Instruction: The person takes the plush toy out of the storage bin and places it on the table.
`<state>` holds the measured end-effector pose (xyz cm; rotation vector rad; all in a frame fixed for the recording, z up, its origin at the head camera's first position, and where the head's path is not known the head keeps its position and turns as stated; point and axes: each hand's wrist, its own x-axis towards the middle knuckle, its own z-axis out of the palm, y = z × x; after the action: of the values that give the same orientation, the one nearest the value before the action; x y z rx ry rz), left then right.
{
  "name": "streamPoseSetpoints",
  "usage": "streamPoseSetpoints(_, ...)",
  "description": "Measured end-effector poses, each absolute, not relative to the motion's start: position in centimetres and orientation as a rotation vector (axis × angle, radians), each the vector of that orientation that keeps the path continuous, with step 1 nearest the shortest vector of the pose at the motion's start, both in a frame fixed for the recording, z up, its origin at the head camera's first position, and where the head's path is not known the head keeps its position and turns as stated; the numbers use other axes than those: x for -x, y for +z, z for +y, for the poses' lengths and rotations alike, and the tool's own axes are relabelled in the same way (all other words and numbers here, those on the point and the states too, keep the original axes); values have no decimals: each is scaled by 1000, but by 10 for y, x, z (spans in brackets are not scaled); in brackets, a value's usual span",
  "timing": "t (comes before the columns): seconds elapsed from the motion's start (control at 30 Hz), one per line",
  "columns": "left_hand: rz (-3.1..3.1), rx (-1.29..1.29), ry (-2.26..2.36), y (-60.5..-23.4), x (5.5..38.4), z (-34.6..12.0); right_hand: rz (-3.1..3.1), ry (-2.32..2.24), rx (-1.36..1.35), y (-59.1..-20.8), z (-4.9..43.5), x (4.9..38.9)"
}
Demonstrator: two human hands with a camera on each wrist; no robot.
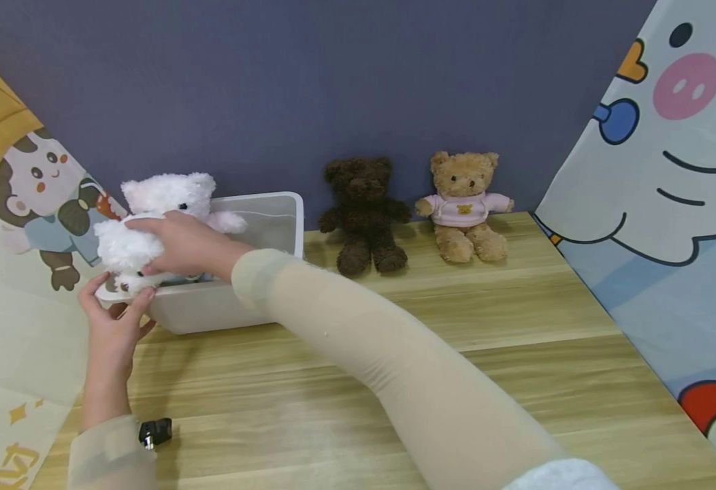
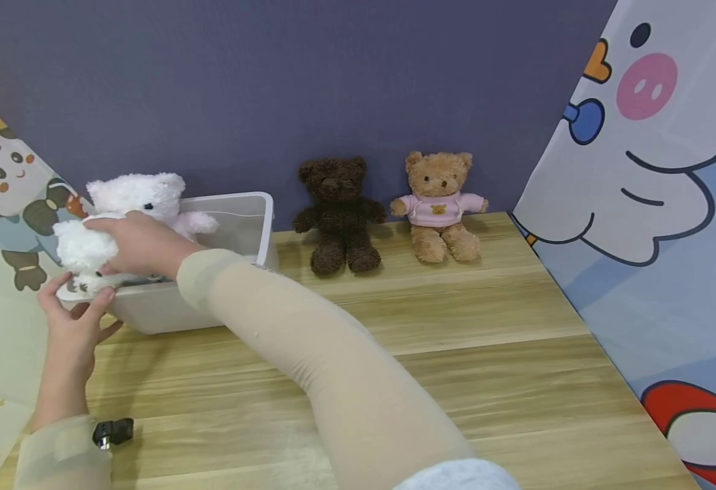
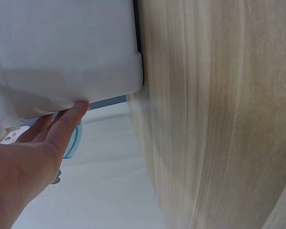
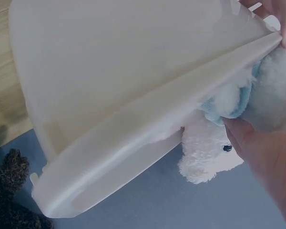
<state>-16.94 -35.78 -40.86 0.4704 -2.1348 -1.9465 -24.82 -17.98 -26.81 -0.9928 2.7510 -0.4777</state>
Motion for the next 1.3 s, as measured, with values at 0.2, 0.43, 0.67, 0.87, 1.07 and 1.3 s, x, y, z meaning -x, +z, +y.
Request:
streamPoseSetpoints(0.2,-2114,-459,-1977,-409,170,-357,2782,-605,953,-271,-174,254)
streamPoseSetpoints(0.43,-2102,-475,-1996,-412,168,-360,2812,-847,781,-278,-161,257)
streamPoseSetpoints(0.67,-2079,-460,-2013,-411,169,-359,2817,-912,719,-278,-152,257)
streamPoseSetpoints(0.87,-2081,-443,-2010,-413,170,-360,2835,-883,794,-277,-145,257)
streamPoseSetpoints(1.07,-2073,-452,-2015,-414,170,-360,2743,-1070,751,-278,-137,258)
streamPoseSetpoints(1.3,-2079,-472,-2010,-414,169,-360,2730,-1220,699,-271,-127,257)
